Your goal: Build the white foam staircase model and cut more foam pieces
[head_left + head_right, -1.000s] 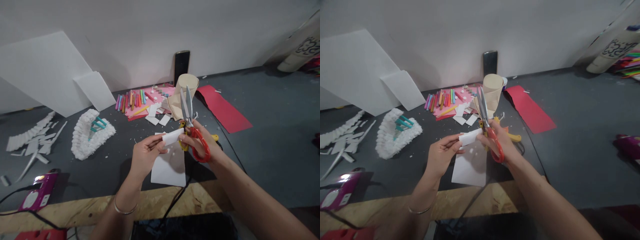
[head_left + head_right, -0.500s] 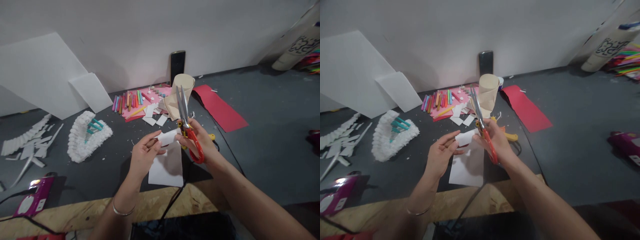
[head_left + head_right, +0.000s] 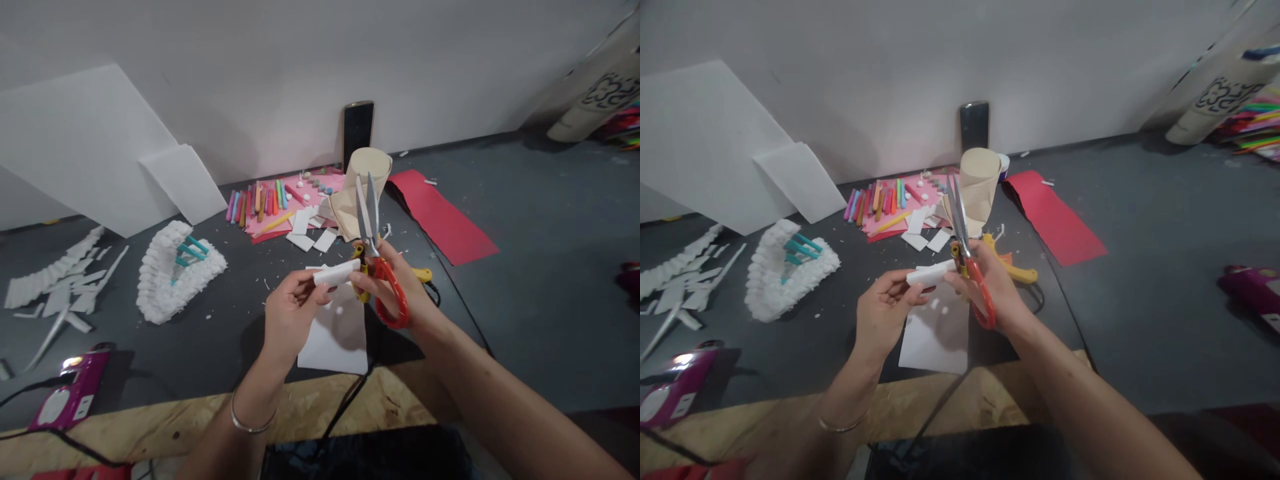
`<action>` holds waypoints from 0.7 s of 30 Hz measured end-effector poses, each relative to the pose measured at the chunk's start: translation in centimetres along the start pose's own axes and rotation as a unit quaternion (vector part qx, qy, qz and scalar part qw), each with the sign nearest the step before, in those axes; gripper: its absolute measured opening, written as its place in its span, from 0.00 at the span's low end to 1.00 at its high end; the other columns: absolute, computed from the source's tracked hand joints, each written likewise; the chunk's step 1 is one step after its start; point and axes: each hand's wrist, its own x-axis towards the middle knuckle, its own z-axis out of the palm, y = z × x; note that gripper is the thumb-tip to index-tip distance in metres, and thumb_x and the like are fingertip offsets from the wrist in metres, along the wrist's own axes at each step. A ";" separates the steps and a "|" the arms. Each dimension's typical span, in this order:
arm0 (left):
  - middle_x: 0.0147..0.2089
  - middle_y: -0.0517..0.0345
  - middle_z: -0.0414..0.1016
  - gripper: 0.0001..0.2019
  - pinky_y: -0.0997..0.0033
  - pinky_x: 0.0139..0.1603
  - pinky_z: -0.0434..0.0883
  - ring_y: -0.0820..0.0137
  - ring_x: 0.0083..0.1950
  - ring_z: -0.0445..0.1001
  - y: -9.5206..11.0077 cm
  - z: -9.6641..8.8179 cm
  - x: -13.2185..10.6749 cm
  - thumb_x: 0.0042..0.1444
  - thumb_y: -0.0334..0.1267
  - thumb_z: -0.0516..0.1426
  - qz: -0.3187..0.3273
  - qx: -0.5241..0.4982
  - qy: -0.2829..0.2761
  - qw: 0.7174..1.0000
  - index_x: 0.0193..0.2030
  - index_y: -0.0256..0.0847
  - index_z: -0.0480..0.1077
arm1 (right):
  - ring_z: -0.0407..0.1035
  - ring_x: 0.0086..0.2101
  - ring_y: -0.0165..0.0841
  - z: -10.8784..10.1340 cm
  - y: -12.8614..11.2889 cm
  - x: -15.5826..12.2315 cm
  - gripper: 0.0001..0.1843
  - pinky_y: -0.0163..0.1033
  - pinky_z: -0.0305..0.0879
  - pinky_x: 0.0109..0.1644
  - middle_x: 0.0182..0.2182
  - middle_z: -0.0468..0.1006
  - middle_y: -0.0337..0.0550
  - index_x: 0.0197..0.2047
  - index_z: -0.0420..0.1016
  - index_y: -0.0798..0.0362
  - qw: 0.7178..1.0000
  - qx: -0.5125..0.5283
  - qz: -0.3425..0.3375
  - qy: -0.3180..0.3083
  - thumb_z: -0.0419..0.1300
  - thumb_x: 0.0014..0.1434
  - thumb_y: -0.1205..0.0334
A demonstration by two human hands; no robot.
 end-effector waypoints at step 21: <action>0.44 0.54 0.78 0.12 0.74 0.39 0.76 0.71 0.39 0.77 -1.0 1.2 -1.3 0.55 0.37 0.63 0.089 0.014 0.044 0.995 0.46 0.41 0.74 | 0.68 0.26 0.29 0.7 1.1 -0.7 0.16 0.35 0.65 0.30 0.26 0.71 0.32 0.45 0.64 0.47 0.999 0.020 0.014 -0.041 0.65 0.57 0.55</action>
